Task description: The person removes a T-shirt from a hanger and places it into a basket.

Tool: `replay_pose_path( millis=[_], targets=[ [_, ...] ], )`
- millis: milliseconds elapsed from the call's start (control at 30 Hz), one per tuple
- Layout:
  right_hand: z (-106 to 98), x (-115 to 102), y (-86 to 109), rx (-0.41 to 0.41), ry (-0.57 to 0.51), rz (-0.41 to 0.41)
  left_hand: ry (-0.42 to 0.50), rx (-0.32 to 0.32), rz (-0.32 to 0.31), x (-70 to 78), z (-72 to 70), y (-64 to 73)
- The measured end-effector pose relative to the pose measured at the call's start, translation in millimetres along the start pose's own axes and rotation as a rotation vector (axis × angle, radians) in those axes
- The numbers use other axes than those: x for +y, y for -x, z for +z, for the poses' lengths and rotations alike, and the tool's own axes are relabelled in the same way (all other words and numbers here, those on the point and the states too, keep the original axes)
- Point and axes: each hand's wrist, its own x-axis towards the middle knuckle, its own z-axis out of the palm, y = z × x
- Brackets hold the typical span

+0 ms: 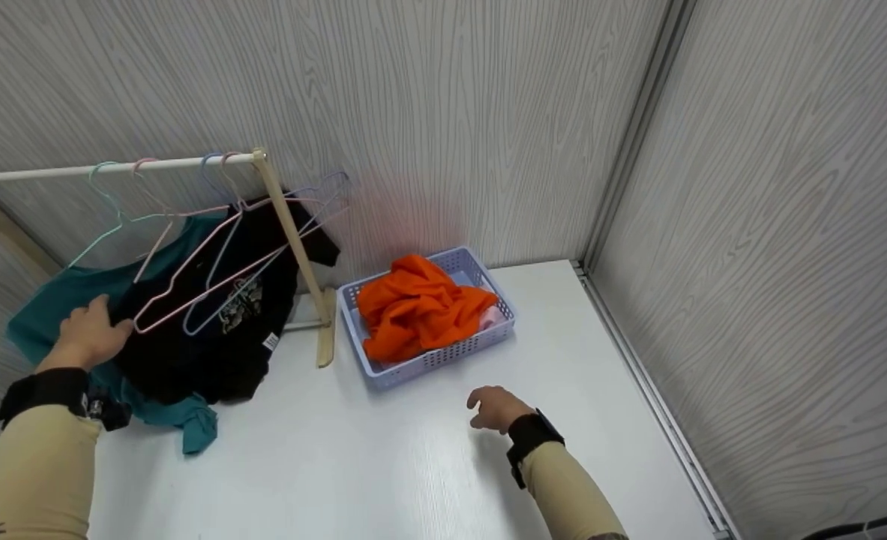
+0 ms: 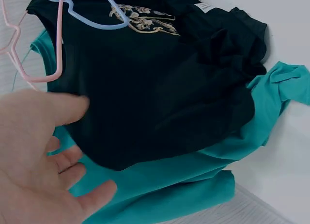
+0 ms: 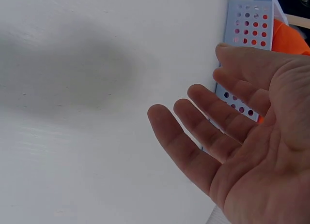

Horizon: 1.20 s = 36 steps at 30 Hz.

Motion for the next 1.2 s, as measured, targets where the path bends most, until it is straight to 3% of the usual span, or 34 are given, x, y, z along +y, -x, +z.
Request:
replay_pose_path(
  millis=[133, 433, 700, 967, 1200],
  targets=[
    [2, -1, -0.6, -0.008, -0.006, -0.003, -0.036, 0.066, 0.032, 10.8, -2.3, 0.9],
    [11, -4, -3.6, -0.014, -0.031, -0.005, -0.049, 0.104, 0.130, 33.9, 8.5, -2.9],
    [15, -3, -2.2, -0.004, -0.030, 0.019, -0.103, 0.311, 0.126, 36.9, -2.7, 0.5],
    [19, -2, -1.8, -0.015, -0.048, 0.021, -0.127, 0.424, 0.070, 28.2, -26.6, 15.8],
    [26, -2, -3.0, -0.024, -0.028, 0.000, -0.169, 0.452, 0.077, -4.6, -18.6, 37.4]
  ],
)
